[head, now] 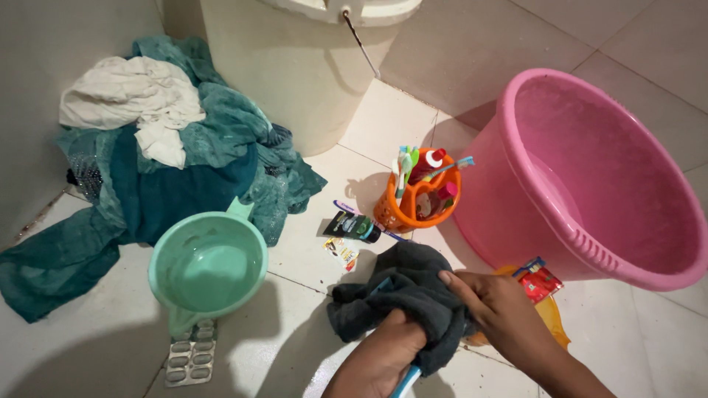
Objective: The person scrubs several toothbrushes with a dark cloth on a tiled floor. They handle an orange toothbrush, a blue toothbrush, and a purple toothbrush, wiping them individually before placing them into an orange caddy.
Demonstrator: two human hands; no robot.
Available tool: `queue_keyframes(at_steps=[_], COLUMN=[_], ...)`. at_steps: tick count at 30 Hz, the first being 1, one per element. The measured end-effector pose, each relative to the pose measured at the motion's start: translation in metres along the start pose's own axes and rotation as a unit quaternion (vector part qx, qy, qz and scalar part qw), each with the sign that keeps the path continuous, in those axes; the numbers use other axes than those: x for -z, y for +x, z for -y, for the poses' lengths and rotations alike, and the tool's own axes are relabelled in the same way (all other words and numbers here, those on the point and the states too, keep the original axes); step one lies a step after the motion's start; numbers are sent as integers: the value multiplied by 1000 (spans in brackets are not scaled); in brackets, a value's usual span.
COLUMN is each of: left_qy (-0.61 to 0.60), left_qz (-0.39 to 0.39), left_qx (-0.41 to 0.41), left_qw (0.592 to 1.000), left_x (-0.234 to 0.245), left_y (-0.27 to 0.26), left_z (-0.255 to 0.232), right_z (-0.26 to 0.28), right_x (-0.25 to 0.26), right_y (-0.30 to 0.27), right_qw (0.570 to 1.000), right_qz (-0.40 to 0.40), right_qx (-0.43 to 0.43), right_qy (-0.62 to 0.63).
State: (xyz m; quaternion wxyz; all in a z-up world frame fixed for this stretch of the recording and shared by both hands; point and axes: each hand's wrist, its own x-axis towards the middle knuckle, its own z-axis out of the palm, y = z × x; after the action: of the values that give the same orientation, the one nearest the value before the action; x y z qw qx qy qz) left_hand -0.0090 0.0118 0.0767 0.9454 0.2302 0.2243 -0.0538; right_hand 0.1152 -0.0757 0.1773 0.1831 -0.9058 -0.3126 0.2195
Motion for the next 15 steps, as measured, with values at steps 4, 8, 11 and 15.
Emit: queue_keyframes(at_steps=[4,8,11,15], left_qy=[33,86,101,138], left_qz=[40,69,54,54], left_qx=[-70,-164,-179,-217], left_qw=[996,980,977,965], left_x=[0,2,-5,-4], left_y=[5,9,21,21], left_z=[5,12,20,20], right_z=[3,2,0,8], right_x=[1,-1,-2,1], right_y=[0,2,4,2], right_qw=[1000,998,997,997], right_qz=[11,34,42,42], right_qx=[-3,-37,-54,-66], right_qy=[-4,27,27,15])
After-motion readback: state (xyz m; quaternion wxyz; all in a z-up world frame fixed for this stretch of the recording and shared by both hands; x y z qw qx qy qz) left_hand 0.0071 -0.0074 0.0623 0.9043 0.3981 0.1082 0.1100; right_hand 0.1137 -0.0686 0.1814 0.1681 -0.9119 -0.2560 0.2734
